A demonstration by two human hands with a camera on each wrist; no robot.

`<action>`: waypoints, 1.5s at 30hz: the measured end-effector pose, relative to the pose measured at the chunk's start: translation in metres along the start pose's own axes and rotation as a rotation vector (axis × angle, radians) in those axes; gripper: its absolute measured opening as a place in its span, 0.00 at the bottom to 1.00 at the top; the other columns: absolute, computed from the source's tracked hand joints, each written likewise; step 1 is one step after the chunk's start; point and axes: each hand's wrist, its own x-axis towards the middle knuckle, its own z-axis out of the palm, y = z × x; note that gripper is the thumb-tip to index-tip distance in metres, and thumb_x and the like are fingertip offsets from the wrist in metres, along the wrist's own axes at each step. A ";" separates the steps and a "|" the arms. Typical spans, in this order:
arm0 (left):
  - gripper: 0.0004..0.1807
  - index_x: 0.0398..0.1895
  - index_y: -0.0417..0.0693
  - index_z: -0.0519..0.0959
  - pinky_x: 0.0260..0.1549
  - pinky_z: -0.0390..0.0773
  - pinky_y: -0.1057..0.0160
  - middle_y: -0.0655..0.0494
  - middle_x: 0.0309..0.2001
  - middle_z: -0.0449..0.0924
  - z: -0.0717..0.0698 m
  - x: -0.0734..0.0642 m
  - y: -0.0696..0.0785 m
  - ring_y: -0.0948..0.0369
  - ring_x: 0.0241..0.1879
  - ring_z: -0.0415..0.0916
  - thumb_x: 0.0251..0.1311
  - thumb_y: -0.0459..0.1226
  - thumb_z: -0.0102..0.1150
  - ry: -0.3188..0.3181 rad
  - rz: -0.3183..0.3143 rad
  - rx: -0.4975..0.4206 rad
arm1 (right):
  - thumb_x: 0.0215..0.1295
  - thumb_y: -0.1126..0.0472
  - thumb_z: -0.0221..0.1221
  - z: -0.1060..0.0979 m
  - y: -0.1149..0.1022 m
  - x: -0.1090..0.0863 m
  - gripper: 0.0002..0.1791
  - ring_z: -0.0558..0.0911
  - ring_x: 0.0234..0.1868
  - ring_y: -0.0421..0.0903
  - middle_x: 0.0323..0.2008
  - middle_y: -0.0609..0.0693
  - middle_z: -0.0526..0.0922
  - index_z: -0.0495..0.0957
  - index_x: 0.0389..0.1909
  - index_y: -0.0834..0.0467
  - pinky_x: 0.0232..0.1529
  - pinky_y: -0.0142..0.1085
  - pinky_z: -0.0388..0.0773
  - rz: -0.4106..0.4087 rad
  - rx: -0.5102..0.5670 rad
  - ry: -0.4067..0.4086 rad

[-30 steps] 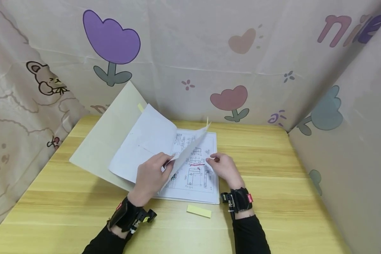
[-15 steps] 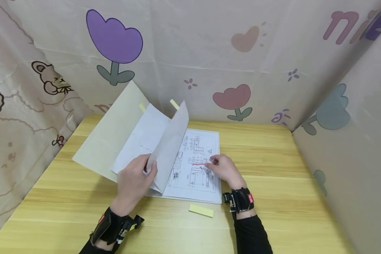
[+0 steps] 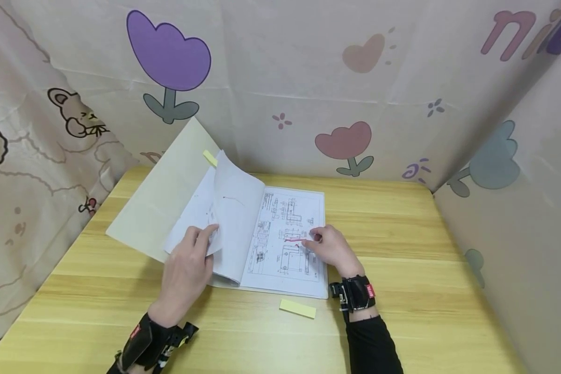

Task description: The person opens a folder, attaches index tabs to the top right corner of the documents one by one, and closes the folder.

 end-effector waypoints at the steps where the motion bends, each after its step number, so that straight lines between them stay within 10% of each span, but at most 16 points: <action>1: 0.29 0.58 0.37 0.78 0.15 0.57 0.68 0.46 0.36 0.74 0.000 0.000 -0.002 0.60 0.19 0.60 0.50 0.18 0.67 -0.007 0.019 0.028 | 0.71 0.52 0.65 0.000 0.000 0.000 0.28 0.78 0.44 0.51 0.47 0.57 0.81 0.79 0.62 0.68 0.46 0.43 0.79 -0.001 -0.001 -0.001; 10: 0.35 0.65 0.36 0.74 0.27 0.66 0.63 0.42 0.43 0.74 0.000 0.001 -0.014 0.52 0.34 0.66 0.50 0.22 0.73 -0.212 0.078 0.292 | 0.70 0.52 0.66 0.001 0.002 0.000 0.27 0.78 0.45 0.51 0.47 0.57 0.81 0.80 0.61 0.68 0.47 0.43 0.78 -0.012 -0.007 0.004; 16: 0.40 0.74 0.37 0.68 0.46 0.73 0.51 0.35 0.59 0.69 0.002 -0.002 -0.018 0.43 0.51 0.69 0.55 0.22 0.69 -0.163 0.125 0.419 | 0.71 0.52 0.66 0.000 0.002 0.000 0.28 0.78 0.44 0.51 0.47 0.57 0.80 0.79 0.62 0.68 0.45 0.43 0.78 -0.008 -0.008 0.004; 19: 0.42 0.75 0.41 0.68 0.57 0.68 0.42 0.36 0.67 0.65 0.003 -0.001 -0.016 0.40 0.63 0.63 0.53 0.21 0.69 -0.167 0.156 0.413 | 0.70 0.52 0.66 0.000 0.001 0.000 0.28 0.77 0.44 0.51 0.47 0.57 0.80 0.80 0.61 0.68 0.46 0.43 0.78 -0.007 -0.010 0.008; 23: 0.38 0.69 0.46 0.75 0.65 0.65 0.37 0.41 0.73 0.66 0.002 0.005 -0.008 0.42 0.72 0.59 0.52 0.23 0.72 -0.337 0.193 0.414 | 0.70 0.52 0.66 0.001 0.002 0.001 0.27 0.78 0.44 0.51 0.47 0.57 0.80 0.80 0.61 0.68 0.46 0.43 0.78 -0.008 -0.010 0.009; 26: 0.25 0.56 0.45 0.82 0.63 0.71 0.41 0.44 0.63 0.75 0.005 0.011 0.001 0.45 0.66 0.67 0.52 0.26 0.73 -0.434 0.225 0.408 | 0.70 0.53 0.66 0.001 0.003 0.001 0.27 0.78 0.44 0.51 0.47 0.57 0.80 0.80 0.61 0.69 0.46 0.43 0.78 -0.015 -0.006 0.008; 31: 0.09 0.35 0.44 0.84 0.47 0.77 0.51 0.51 0.41 0.77 0.017 0.019 0.018 0.52 0.46 0.70 0.53 0.30 0.74 -0.406 0.247 0.375 | 0.70 0.53 0.66 0.001 0.003 0.000 0.27 0.77 0.44 0.51 0.47 0.57 0.80 0.80 0.61 0.69 0.47 0.44 0.79 -0.023 0.001 0.006; 45: 0.13 0.49 0.45 0.85 0.63 0.71 0.47 0.49 0.56 0.80 0.061 0.039 0.051 0.51 0.61 0.71 0.65 0.40 0.68 -0.564 0.160 0.260 | 0.69 0.53 0.67 0.003 0.000 -0.001 0.28 0.78 0.44 0.51 0.47 0.57 0.80 0.80 0.61 0.68 0.47 0.44 0.80 -0.016 -0.017 0.013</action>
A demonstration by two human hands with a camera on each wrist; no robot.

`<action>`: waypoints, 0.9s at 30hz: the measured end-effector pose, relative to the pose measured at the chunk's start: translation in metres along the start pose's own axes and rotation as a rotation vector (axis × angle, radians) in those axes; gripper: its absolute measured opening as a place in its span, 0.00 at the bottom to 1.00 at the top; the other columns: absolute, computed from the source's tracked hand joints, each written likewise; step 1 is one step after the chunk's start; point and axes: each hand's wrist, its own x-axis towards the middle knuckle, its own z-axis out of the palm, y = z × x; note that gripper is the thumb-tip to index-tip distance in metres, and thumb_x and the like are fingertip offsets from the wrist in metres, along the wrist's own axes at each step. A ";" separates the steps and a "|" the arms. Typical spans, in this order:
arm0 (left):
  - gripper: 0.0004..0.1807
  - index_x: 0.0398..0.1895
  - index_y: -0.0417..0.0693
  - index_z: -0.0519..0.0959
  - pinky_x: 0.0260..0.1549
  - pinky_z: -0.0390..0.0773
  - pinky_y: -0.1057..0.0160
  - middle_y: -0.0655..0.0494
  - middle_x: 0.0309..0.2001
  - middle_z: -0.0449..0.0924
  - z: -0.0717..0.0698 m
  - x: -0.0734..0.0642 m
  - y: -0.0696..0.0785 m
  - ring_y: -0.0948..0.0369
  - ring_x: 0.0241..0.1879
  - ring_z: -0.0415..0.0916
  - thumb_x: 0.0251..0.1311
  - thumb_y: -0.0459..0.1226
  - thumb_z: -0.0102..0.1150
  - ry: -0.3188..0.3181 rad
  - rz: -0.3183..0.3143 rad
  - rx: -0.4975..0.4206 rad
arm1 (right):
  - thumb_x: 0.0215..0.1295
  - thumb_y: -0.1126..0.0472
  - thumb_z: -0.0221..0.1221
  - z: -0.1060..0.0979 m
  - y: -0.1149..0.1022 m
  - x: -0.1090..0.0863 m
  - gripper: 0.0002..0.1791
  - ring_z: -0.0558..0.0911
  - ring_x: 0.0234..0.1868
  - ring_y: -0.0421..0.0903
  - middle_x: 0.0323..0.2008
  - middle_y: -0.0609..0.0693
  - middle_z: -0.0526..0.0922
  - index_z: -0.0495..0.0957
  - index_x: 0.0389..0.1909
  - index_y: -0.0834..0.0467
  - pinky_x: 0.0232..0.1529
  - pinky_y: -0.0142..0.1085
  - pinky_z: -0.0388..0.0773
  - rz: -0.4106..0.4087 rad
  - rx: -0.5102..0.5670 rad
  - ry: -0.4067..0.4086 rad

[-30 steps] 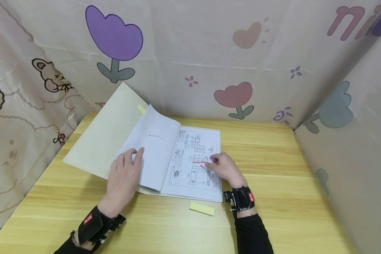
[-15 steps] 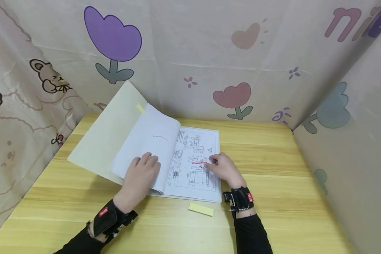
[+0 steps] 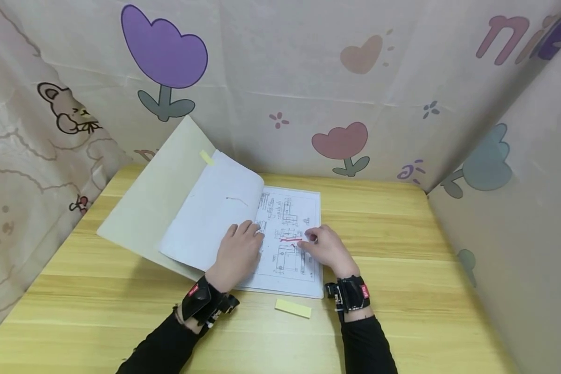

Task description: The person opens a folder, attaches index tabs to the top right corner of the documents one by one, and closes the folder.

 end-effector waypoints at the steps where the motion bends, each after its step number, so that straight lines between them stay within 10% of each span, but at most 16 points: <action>1: 0.15 0.52 0.45 0.85 0.66 0.68 0.45 0.48 0.59 0.79 0.002 0.001 -0.001 0.50 0.64 0.69 0.65 0.41 0.68 -0.028 -0.012 -0.011 | 0.69 0.53 0.67 0.000 -0.001 0.000 0.28 0.78 0.44 0.51 0.48 0.57 0.80 0.80 0.61 0.68 0.47 0.45 0.80 0.003 -0.002 0.002; 7: 0.27 0.61 0.46 0.82 0.74 0.58 0.40 0.47 0.70 0.72 0.009 0.002 -0.005 0.46 0.75 0.58 0.63 0.50 0.70 -0.148 -0.089 -0.036 | 0.69 0.53 0.66 0.003 -0.004 0.000 0.28 0.78 0.45 0.51 0.49 0.58 0.80 0.79 0.62 0.68 0.48 0.46 0.80 0.007 -0.020 0.008; 15: 0.28 0.54 0.45 0.84 0.67 0.66 0.44 0.48 0.65 0.74 0.014 0.001 -0.006 0.46 0.67 0.65 0.58 0.54 0.73 -0.086 -0.126 -0.053 | 0.70 0.53 0.66 0.001 -0.008 -0.010 0.27 0.80 0.43 0.48 0.46 0.55 0.82 0.80 0.62 0.67 0.43 0.41 0.81 -0.017 -0.023 0.032; 27: 0.31 0.52 0.40 0.85 0.61 0.73 0.46 0.46 0.68 0.71 0.014 -0.001 -0.012 0.46 0.63 0.68 0.56 0.55 0.75 -0.105 -0.183 -0.161 | 0.65 0.59 0.70 0.006 -0.016 -0.062 0.16 0.80 0.39 0.42 0.40 0.47 0.82 0.85 0.50 0.62 0.38 0.34 0.83 -0.364 -0.090 -0.046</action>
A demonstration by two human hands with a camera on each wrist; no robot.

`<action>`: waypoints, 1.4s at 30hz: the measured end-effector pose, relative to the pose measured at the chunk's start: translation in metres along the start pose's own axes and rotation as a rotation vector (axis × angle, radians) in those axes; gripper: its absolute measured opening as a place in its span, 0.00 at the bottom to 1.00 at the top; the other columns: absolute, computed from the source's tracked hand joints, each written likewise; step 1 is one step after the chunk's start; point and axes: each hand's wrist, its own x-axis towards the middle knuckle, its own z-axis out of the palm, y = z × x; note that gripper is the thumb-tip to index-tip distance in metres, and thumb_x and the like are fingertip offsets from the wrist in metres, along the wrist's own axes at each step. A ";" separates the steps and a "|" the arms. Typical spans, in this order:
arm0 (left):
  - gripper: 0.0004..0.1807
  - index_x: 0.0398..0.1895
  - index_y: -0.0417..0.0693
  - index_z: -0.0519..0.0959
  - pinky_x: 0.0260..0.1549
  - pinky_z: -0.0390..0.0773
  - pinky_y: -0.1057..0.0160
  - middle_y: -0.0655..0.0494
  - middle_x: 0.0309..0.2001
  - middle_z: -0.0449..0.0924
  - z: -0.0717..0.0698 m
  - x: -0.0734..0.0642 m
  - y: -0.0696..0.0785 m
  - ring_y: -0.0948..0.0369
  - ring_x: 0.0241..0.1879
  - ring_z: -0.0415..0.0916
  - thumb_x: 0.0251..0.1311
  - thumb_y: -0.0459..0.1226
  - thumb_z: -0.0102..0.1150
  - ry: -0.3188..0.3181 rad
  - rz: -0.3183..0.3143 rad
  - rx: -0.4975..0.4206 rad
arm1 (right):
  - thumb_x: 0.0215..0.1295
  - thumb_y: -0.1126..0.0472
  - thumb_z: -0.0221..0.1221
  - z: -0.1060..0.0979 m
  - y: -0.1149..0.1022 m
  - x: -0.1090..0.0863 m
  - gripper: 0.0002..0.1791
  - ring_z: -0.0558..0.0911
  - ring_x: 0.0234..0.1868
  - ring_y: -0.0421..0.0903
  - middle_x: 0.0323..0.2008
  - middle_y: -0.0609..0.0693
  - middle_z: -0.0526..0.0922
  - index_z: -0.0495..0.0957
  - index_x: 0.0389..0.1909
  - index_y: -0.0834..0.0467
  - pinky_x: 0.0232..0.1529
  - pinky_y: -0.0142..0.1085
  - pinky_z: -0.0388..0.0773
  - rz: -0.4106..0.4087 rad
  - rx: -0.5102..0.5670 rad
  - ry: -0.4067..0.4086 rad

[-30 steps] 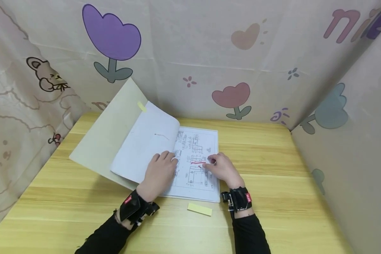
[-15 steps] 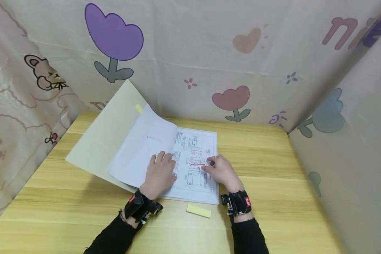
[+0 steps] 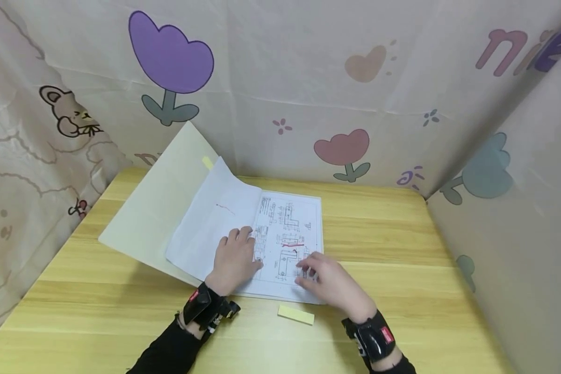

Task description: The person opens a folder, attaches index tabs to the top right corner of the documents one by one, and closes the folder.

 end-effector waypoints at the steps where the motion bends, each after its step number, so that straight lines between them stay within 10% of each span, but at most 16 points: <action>1: 0.32 0.52 0.39 0.85 0.60 0.74 0.46 0.45 0.68 0.71 0.001 0.000 0.000 0.46 0.63 0.69 0.56 0.55 0.75 -0.001 -0.003 -0.010 | 0.65 0.59 0.70 0.001 -0.002 -0.005 0.15 0.80 0.39 0.42 0.39 0.47 0.82 0.85 0.49 0.61 0.38 0.35 0.83 -0.017 -0.007 -0.019; 23: 0.30 0.48 0.37 0.86 0.49 0.82 0.51 0.45 0.70 0.68 0.003 0.005 -0.005 0.45 0.61 0.71 0.54 0.53 0.77 -0.017 -0.004 -0.073 | 0.55 0.61 0.75 0.026 -0.011 -0.035 0.11 0.75 0.33 0.32 0.33 0.37 0.78 0.85 0.38 0.53 0.35 0.29 0.79 -0.036 -0.036 -0.142; 42: 0.27 0.55 0.42 0.82 0.46 0.81 0.52 0.44 0.61 0.77 0.004 0.008 -0.014 0.47 0.55 0.73 0.62 0.51 0.72 0.060 0.049 -0.270 | 0.58 0.67 0.75 0.022 -0.018 0.027 0.15 0.84 0.40 0.42 0.39 0.44 0.84 0.86 0.46 0.55 0.36 0.34 0.85 0.016 0.262 0.439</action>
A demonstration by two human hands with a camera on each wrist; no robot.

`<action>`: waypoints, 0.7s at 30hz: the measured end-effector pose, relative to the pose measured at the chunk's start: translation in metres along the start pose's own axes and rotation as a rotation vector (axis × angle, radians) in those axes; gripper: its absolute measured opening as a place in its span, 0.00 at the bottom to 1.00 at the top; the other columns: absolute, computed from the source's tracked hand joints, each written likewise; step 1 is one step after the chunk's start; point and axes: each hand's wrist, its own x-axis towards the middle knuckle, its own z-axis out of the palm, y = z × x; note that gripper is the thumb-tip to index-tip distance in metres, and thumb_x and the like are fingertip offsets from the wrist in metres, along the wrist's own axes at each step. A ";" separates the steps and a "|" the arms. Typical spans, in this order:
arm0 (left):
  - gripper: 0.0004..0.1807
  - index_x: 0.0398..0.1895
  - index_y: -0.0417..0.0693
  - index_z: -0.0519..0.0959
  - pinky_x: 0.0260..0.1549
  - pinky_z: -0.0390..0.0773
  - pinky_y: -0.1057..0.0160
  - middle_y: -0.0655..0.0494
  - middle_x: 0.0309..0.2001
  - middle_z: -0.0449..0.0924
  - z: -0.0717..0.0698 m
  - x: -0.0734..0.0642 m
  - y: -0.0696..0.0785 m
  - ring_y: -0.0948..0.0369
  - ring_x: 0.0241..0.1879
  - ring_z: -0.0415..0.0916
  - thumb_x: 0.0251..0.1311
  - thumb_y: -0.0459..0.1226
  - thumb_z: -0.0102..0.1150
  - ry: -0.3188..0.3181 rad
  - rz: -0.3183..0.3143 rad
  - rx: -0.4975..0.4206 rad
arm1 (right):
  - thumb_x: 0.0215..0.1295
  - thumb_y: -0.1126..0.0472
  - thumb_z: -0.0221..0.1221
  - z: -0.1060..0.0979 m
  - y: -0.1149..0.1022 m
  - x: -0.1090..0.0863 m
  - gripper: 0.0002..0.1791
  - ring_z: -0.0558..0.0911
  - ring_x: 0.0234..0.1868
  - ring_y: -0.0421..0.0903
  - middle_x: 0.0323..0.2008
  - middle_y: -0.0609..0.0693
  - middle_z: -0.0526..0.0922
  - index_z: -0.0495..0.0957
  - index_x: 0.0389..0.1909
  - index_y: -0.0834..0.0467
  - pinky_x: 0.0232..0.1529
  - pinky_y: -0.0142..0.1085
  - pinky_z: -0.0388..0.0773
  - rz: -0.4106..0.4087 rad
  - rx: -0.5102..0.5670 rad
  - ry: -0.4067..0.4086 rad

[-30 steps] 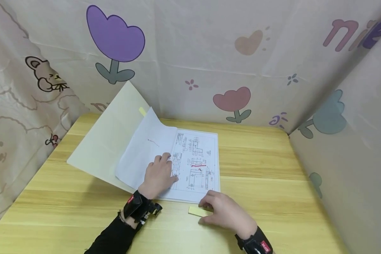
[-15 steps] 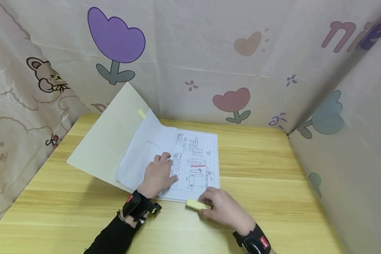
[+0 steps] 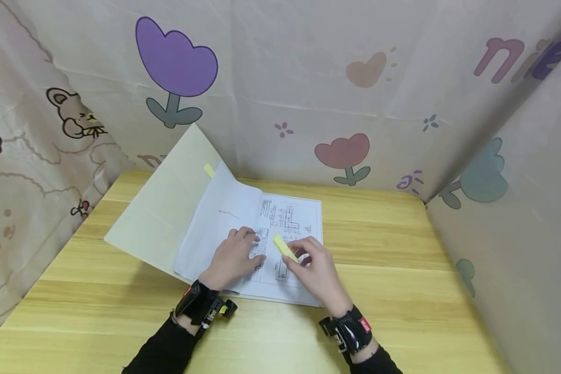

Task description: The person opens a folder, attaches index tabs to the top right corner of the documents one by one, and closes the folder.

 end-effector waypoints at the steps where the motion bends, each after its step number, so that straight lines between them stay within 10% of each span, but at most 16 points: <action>1: 0.26 0.56 0.42 0.82 0.45 0.81 0.53 0.44 0.61 0.77 0.000 0.001 0.000 0.48 0.54 0.74 0.64 0.51 0.71 0.006 -0.007 -0.035 | 0.59 0.67 0.74 0.003 0.000 0.003 0.15 0.84 0.40 0.43 0.39 0.45 0.84 0.86 0.47 0.55 0.36 0.34 0.85 0.006 0.016 0.025; 14: 0.22 0.67 0.41 0.70 0.50 0.85 0.53 0.45 0.65 0.76 -0.004 0.010 0.001 0.52 0.58 0.82 0.79 0.44 0.54 0.222 0.049 -0.858 | 0.65 0.63 0.71 0.045 -0.003 0.028 0.15 0.86 0.41 0.45 0.44 0.51 0.86 0.84 0.52 0.58 0.41 0.33 0.85 0.073 0.235 0.133; 21: 0.17 0.62 0.39 0.68 0.43 0.86 0.57 0.41 0.59 0.77 -0.009 0.010 0.002 0.51 0.51 0.83 0.79 0.39 0.53 0.238 -0.002 -1.015 | 0.67 0.61 0.70 0.057 -0.008 0.031 0.09 0.87 0.39 0.49 0.45 0.49 0.86 0.84 0.46 0.56 0.39 0.35 0.86 0.031 0.244 0.106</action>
